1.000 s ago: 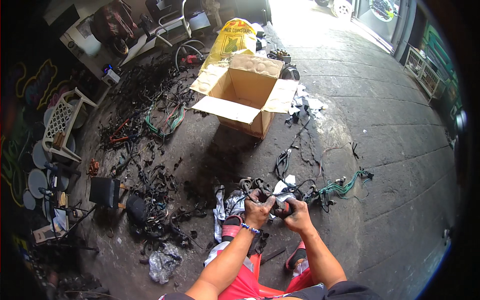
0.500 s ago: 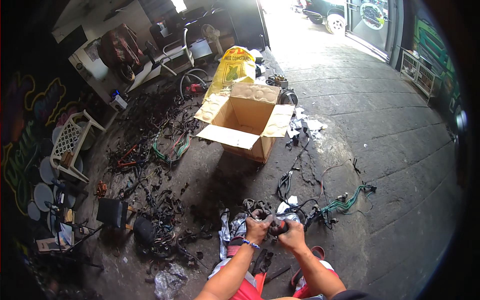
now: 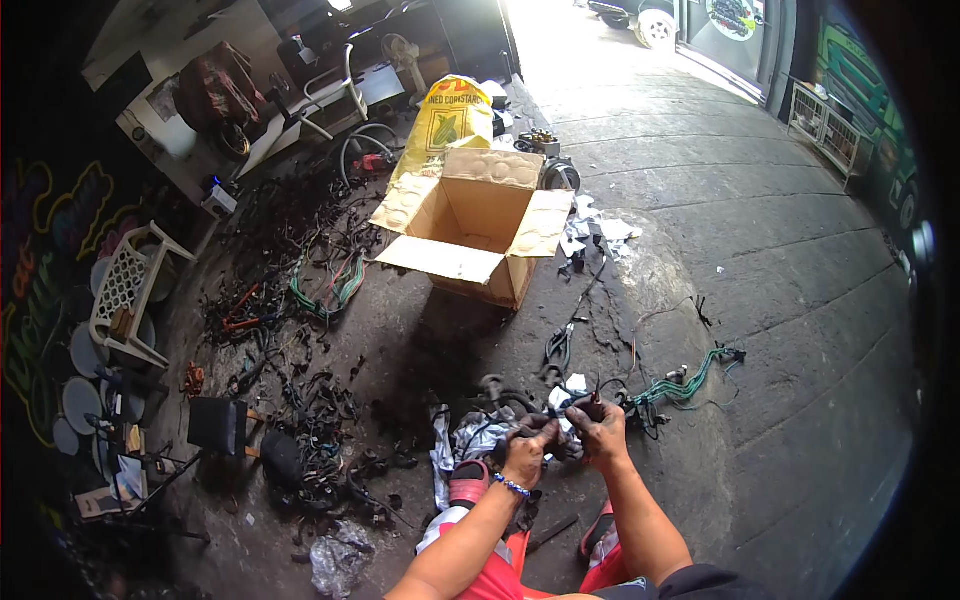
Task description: Repair a vehicle wire harness by cutting and stripping individual wires.
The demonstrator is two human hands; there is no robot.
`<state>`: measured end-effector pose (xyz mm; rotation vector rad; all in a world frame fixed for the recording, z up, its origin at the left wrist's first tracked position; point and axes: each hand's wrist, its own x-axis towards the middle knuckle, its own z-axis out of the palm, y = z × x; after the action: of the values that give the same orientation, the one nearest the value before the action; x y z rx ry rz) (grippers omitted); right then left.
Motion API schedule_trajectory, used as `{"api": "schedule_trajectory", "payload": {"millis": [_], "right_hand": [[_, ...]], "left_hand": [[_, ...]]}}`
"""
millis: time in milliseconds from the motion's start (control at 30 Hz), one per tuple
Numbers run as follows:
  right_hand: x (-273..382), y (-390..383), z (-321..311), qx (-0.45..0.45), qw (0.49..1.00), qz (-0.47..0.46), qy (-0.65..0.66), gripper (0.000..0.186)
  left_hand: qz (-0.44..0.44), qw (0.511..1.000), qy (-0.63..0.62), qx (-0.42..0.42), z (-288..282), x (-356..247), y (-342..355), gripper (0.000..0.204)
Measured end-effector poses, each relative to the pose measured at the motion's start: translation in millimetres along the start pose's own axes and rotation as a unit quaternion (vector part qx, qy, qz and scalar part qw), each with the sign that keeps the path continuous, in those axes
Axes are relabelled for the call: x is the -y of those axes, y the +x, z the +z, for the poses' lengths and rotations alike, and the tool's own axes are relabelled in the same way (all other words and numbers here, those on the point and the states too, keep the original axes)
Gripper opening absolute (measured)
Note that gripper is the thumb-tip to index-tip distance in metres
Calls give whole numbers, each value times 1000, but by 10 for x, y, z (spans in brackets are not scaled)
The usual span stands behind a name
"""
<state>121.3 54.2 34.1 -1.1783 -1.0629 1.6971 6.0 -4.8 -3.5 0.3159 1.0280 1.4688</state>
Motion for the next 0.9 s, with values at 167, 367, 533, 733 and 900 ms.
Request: {"api": "schedule_trajectory", "payload": {"millis": [167, 367, 533, 733, 900], "right_hand": [[-29, 27, -120, 55, 998, 16, -32, 10], [-19, -3, -93, 21, 994, -86, -58, 8], [-26, 33, -107, 6, 991, -87, -98, 8], [-98, 85, -185, -8, 955, -169, -242, 13], [-60, 37, -183, -16, 958, -164, -234, 8]], "left_hand": [[6, 992, 122, 17, 85, -28, -57, 9], [-23, 988, 134, 75, 18, 65, -11, 10], [4, 987, 157, 41, 6, 127, 18, 10], [84, 949, 303, 12, 69, 36, 6, 8], [149, 920, 362, -1, 186, -8, -73, 7]]}}
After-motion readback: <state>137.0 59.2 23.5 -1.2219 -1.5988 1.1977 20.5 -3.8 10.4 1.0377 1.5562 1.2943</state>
